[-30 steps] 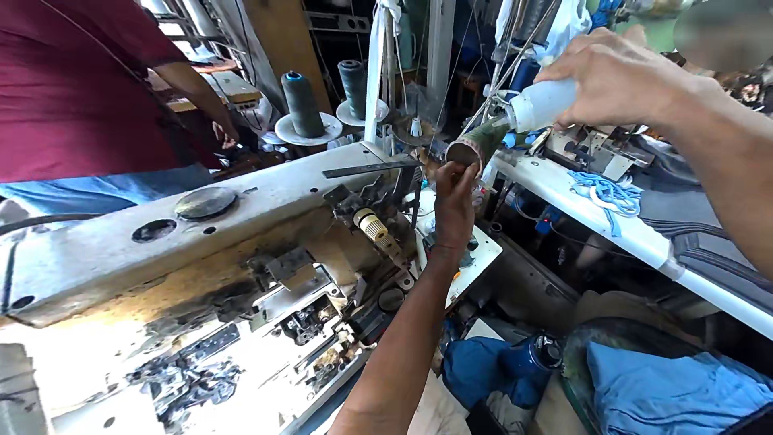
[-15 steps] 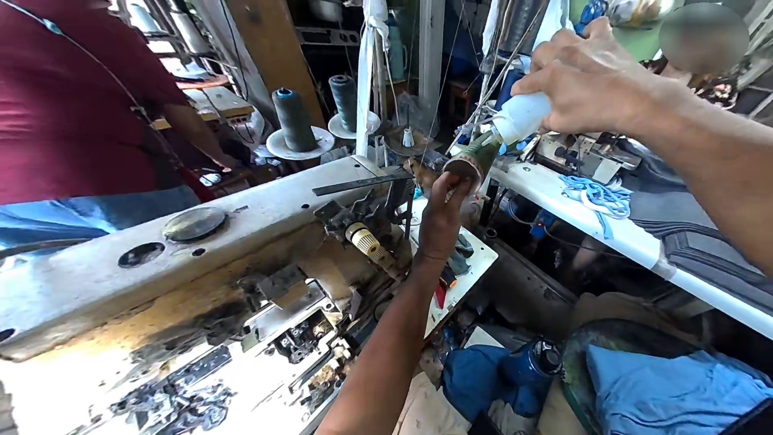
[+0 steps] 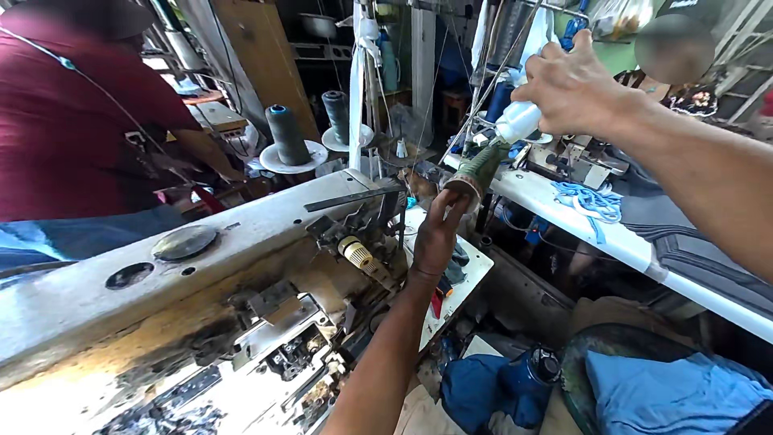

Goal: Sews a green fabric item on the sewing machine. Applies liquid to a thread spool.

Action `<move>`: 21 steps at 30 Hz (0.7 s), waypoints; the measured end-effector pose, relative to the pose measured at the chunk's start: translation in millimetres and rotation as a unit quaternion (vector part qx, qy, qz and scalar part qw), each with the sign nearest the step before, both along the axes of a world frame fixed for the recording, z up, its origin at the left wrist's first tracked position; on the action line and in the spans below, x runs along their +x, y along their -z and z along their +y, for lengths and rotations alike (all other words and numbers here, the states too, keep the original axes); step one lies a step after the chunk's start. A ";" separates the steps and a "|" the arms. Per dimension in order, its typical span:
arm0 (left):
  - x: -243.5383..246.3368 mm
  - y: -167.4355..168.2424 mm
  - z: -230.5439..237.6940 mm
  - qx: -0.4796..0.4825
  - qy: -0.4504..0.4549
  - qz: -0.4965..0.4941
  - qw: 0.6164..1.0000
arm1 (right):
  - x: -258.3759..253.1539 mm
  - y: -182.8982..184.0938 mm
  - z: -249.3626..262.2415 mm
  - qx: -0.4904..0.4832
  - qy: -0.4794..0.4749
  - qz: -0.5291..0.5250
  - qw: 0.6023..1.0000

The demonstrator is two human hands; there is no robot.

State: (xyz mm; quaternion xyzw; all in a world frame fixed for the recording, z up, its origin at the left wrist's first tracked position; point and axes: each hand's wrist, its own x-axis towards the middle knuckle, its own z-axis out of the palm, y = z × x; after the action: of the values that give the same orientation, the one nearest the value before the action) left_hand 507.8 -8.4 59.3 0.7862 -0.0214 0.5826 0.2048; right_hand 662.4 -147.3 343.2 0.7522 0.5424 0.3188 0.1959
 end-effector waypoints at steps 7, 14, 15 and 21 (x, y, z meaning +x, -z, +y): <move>-2.5 1.1 2.0 0.025 -0.010 0.017 1.000 | -18.7 -2.0 -1.1 -0.030 -0.024 0.016 0.999; -1.5 2.6 4.9 0.040 -0.021 0.006 0.999 | -40.1 -6.3 -3.1 -0.050 -0.044 0.024 0.997; -1.4 3.1 5.1 0.041 -0.022 0.006 0.999 | -43.3 -6.7 -4.0 -0.052 -0.049 0.030 0.997; -2.0 3.3 6.1 0.049 -0.040 0.013 0.998 | -53.0 -7.3 -7.8 -0.062 -0.070 0.026 0.995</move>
State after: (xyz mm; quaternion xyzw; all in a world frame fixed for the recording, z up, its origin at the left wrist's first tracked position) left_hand 505.8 -2.3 56.0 0.8030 -0.0160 0.5784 0.1430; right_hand 609.4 -155.1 350.5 0.7065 0.6174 0.2781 0.2054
